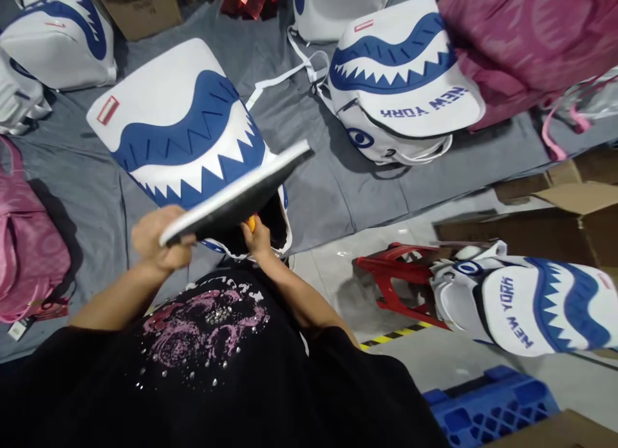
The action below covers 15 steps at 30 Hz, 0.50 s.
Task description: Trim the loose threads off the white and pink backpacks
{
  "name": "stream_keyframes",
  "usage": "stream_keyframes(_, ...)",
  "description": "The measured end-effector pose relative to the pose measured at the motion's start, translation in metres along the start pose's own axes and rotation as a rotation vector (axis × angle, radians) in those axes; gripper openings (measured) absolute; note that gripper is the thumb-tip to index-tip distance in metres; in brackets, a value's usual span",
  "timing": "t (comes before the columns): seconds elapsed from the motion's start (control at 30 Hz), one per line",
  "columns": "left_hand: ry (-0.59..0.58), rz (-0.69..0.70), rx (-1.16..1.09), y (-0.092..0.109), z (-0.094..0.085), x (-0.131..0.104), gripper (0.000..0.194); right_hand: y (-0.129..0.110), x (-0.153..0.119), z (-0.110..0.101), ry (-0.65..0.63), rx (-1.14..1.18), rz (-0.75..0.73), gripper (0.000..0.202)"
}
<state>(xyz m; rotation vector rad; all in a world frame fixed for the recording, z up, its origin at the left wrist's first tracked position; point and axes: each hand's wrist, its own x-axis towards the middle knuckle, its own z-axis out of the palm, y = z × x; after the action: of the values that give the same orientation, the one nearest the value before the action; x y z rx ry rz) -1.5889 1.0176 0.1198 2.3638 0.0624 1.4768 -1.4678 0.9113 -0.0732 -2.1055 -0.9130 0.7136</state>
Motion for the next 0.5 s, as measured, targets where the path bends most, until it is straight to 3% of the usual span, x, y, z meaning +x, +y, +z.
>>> stream_keyframes(0.1, 0.117, -0.109, 0.208, -0.037, 0.009, -0.014, 0.027, -0.007, -0.001, -0.014, -0.017, -0.086, 0.041, 0.032)
stream_keyframes(0.23, 0.084, -0.360, 0.265, -0.072, 0.013, -0.037, 0.046, -0.019, -0.014, -0.069, -0.112, -0.325, 0.066, 0.029)
stream_keyframes(0.37, 0.060, -0.501, 0.214, -0.078, 0.012, -0.051, 0.055, -0.034, -0.023, -0.133, -0.154, -0.656, 0.088, 0.028)
stream_keyframes(0.5, 0.089, -0.476, 0.170, -0.077, 0.012, -0.052, 0.048, -0.053, 0.004, -0.170, -0.181, -0.619, 0.059, 0.027)
